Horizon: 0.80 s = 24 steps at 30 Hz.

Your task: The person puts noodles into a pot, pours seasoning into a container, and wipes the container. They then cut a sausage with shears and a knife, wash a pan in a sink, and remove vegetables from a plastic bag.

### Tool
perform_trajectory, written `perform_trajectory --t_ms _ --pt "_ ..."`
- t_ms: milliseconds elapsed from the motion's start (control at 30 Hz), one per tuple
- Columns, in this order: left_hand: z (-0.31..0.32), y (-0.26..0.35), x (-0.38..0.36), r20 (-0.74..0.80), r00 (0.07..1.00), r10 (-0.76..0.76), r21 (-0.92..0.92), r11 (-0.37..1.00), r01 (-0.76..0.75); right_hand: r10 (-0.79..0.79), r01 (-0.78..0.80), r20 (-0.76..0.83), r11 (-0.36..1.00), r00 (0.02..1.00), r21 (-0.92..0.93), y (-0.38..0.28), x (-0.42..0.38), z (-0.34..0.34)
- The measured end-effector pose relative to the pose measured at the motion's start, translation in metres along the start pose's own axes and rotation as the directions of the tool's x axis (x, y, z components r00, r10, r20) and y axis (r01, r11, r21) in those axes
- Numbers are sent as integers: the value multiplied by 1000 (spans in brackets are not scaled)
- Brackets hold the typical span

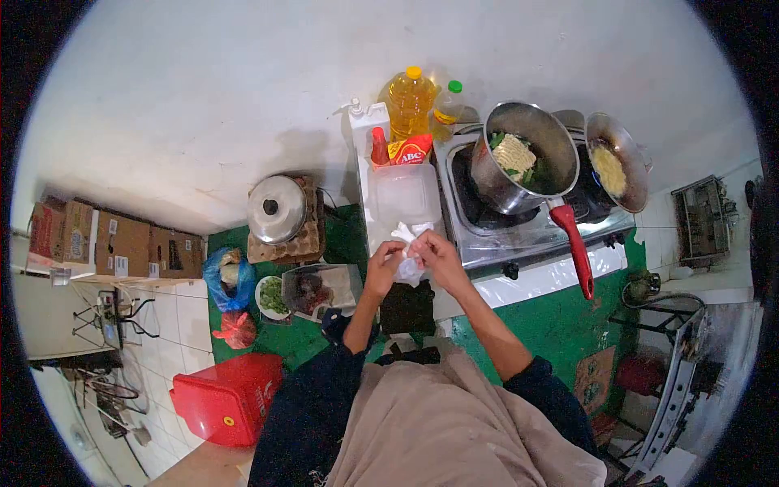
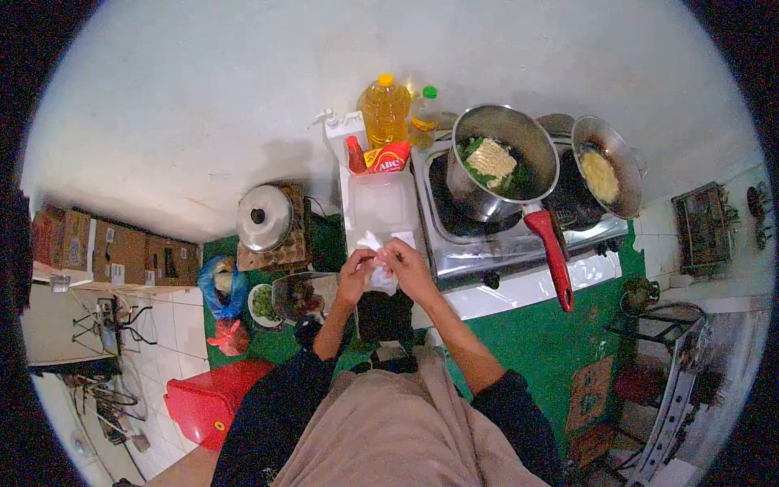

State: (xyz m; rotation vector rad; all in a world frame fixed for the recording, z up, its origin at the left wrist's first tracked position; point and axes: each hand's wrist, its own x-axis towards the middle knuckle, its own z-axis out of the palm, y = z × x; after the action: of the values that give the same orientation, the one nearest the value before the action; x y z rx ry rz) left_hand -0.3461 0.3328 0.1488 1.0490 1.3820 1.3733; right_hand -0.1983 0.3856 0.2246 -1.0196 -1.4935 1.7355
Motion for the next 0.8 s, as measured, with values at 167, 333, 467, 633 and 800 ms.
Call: perform_trajectory --t_ms 167,333,467,633,800 --pt "2 -17 -11 14 993 117 344 932 -115 -40 40 124 999 992 7 -24 9 3" --pt "-1 -10 -6 -36 999 33 561 828 -7 -116 137 -290 989 950 55 -21 9 6" --pt "7 -11 -10 -102 991 85 462 887 -29 6 -6 0 889 1000 -457 34 -1 -8" --pt "6 21 -13 -54 997 56 544 839 -18 -35 -49 -187 904 982 -425 63 2 0" --pt "6 0 -19 -119 992 -46 335 938 84 -30 5 -268 996 963 -93 52 7 9"
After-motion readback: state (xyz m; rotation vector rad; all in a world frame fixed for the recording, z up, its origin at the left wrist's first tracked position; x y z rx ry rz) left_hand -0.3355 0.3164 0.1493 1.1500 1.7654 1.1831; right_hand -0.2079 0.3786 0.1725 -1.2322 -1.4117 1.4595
